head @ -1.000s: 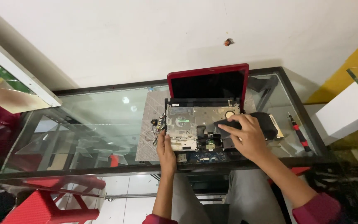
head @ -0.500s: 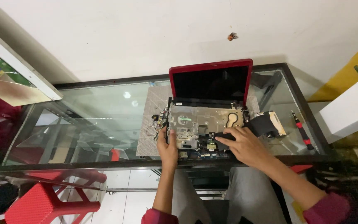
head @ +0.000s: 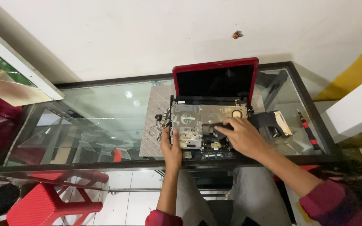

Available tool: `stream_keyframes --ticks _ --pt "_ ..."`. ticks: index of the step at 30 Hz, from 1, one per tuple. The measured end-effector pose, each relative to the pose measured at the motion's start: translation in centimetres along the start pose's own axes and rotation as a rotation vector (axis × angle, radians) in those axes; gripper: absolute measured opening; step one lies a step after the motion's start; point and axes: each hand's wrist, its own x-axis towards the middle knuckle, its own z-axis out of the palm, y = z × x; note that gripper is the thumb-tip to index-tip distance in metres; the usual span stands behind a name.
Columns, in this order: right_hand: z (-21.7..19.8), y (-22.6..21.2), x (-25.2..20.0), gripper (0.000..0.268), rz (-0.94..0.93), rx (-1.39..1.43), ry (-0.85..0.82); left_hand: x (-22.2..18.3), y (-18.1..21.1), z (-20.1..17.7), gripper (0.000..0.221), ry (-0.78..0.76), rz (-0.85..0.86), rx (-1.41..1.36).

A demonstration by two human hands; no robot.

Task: Disassembling a laptop by removing internal screws with a screwdriver and prying off the keyboard and top cover assembly.

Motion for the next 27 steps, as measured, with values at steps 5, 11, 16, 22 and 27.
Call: stream_keyframes --ticks 5,11,16,22,27 --pt "-3.2 0.3 1.3 0.039 0.049 -0.142 0.106 0.2 -0.6 -0.2 0.032 -0.009 0.015 0.01" --pt "-1.8 2.3 2.4 0.035 0.096 -0.2 0.031 0.3 -1.5 -0.1 0.03 0.002 0.04 -0.012" --pt "-4.3 -0.6 2.5 0.038 0.093 -0.086 -0.125 0.4 -0.6 -0.2 0.03 0.007 0.041 0.013" --pt "-3.2 1.3 1.3 0.033 0.146 -0.25 -0.032 0.4 0.0 0.1 0.032 0.01 0.057 0.007" --pt "-3.2 1.1 1.5 0.034 0.104 -0.207 -0.032 0.2 0.0 -0.2 0.033 0.02 0.03 0.022"
